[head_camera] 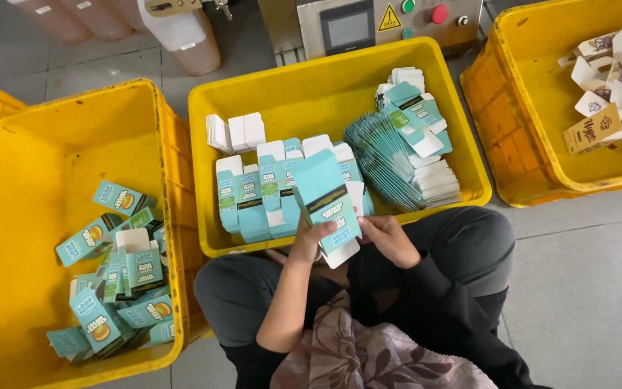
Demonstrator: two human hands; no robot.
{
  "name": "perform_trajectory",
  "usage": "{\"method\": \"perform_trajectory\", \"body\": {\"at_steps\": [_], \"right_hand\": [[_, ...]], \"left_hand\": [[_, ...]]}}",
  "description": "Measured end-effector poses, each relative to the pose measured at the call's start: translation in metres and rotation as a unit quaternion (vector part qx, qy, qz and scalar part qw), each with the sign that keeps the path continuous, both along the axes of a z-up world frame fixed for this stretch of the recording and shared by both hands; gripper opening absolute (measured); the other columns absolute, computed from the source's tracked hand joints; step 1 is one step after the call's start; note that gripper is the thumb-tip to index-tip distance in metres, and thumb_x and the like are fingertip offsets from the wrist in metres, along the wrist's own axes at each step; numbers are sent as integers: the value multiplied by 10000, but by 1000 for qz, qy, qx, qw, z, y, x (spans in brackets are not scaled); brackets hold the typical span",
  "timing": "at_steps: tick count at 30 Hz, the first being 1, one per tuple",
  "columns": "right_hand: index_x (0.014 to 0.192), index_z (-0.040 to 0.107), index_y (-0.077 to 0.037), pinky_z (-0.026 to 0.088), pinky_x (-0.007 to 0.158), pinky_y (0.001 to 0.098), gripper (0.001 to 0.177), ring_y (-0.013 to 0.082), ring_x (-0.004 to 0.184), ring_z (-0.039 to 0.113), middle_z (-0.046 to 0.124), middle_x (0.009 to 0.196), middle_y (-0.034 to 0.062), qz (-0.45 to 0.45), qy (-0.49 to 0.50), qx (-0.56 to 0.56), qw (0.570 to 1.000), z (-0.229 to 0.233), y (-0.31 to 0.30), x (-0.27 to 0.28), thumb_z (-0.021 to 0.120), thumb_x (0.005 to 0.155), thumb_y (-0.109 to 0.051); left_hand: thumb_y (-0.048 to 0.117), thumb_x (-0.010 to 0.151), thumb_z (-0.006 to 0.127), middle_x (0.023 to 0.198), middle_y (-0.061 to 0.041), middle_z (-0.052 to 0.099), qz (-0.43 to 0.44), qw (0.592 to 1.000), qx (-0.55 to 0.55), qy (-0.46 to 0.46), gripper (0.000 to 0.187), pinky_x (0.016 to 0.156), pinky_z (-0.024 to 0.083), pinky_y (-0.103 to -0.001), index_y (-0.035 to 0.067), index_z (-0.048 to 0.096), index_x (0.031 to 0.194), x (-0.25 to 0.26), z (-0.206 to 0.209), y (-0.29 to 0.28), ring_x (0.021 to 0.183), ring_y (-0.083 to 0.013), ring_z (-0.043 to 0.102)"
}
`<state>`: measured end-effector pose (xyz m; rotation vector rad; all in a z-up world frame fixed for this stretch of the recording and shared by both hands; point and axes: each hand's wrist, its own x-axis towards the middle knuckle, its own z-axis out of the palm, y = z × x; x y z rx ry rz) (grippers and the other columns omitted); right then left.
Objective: Folding flat cardboard templates into finished boxes and placing them into a collection bin.
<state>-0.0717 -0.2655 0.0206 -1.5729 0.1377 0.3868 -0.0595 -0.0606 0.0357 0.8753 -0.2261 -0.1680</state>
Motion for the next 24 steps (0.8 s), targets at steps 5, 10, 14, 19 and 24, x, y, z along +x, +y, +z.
{"method": "perform_trajectory", "body": {"at_steps": [5,10,14,19,24], "right_hand": [[1414,610,19,570,921,553,528,381,1134,702,697,1247,264,5,-115,24,993,54,-1,-6,607,1008,-319],[1521,496,-45,452,1041,627,800,493,1348,506,535,1463,248,6,-269,-107,957,94,22,-14,861,818,-158],[1591,317,-19,325,1118,720,1126,608,1414,325,320,1556,370,74,-275,-134,949,106,33,-13,953,693,-260],[1576,305,66,330,1168,623,1144,497,1414,415,435,1509,356,77,-232,-67,967,75,22,-13,961,695,-255],[1306,612,52,618,717,428,630,255,851,740,744,1015,171,115,-140,253,950,40,1,-10,839,728,-57]], "left_hand": [[481,735,873,1247,-243,613,141,939,260,173,974,945,550,-494,-54,413,1407,7,80,-9,1093,-332,673],[340,786,904,781,-127,708,294,876,329,195,430,719,491,-366,-15,675,864,-10,84,-29,752,-178,641],[461,905,754,1181,-231,607,183,929,275,168,662,952,461,-496,2,490,1303,-21,59,-35,1113,-336,595],[371,1018,601,1461,-323,428,106,971,212,27,788,1108,361,-596,-12,200,1578,-33,65,-20,1380,-435,413],[205,873,813,1170,-142,699,120,978,171,17,566,938,554,-408,64,556,1357,-31,61,-1,1089,-217,679]]}}
